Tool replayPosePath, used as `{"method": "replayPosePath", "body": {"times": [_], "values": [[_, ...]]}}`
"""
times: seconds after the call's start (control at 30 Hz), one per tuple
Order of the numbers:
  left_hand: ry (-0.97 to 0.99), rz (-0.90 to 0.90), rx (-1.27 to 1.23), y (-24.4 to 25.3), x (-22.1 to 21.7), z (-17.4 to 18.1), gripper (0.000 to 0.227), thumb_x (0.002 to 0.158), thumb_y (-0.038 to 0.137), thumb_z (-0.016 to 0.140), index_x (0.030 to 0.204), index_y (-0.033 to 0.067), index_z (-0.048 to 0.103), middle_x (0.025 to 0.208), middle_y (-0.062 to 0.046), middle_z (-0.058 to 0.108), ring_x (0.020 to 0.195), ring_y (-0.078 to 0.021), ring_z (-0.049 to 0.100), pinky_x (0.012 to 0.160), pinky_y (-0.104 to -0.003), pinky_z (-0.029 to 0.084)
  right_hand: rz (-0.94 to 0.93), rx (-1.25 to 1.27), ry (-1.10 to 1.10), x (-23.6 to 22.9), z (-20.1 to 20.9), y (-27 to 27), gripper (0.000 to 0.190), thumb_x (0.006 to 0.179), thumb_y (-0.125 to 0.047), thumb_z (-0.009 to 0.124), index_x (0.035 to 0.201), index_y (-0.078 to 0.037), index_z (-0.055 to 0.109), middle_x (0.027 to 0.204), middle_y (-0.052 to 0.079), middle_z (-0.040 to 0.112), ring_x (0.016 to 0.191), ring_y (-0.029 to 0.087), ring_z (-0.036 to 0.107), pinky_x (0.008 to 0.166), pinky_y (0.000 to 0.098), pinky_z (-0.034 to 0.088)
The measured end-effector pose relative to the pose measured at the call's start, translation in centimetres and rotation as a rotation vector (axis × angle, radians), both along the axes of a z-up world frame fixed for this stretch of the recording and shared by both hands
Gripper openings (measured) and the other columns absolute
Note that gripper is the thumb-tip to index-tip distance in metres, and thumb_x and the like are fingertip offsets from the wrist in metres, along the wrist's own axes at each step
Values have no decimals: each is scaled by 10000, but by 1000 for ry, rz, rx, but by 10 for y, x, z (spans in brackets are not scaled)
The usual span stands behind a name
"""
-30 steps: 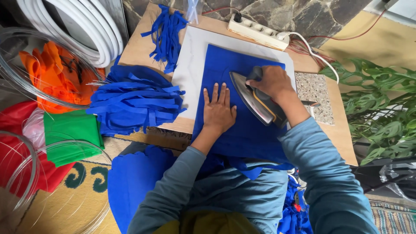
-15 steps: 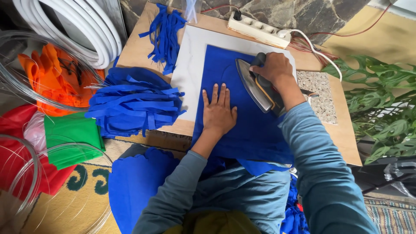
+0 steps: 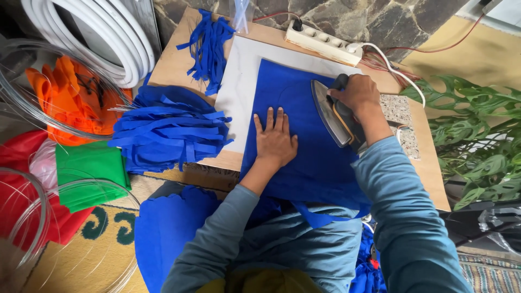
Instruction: The person is ironing blue fabric pieces on a flat board and then stacking them.
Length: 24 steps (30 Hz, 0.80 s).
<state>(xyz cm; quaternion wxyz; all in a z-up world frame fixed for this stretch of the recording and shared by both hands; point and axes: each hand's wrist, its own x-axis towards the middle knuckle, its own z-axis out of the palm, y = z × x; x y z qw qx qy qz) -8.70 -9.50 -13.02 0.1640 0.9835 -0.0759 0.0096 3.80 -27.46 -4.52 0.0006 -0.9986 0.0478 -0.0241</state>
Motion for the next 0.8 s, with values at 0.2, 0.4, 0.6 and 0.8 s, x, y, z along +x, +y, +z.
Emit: {"method": "replayPosePath", "body": {"times": [0.2,0.4,0.6,0.8], "values": [[-79,-68,-14,-22,39,-5,619,853,417,306,1368,76,279,1473,-98,145,1362,-300,74,1067,-565,-40,31,10,-19,-7,0,-8,571,721,-465,688,997,33,638,901,258,621,871,443,598,667,476,518],[-35,-66,21,-15,38,-2,619,862,439,236,1383,105,247,1474,-92,148,1366,-266,53,1062,-555,-75,1,14,-3,-19,1,-25,585,743,-483,675,971,53,629,894,274,620,876,455,592,663,496,512],[-45,-63,19,-14,37,-3,616,864,445,241,1382,111,257,1471,-91,165,1366,-259,64,1068,-544,-64,-55,-3,-44,-1,-3,-34,589,726,-486,702,973,44,640,898,264,620,891,451,587,678,475,512],[-44,-69,1,-14,37,-3,617,865,450,248,1381,111,264,1468,-90,179,1366,-252,69,1069,-540,-62,-86,-46,-4,-12,-5,-46,578,720,-483,705,960,40,643,904,258,625,906,440,588,688,467,510]]}}
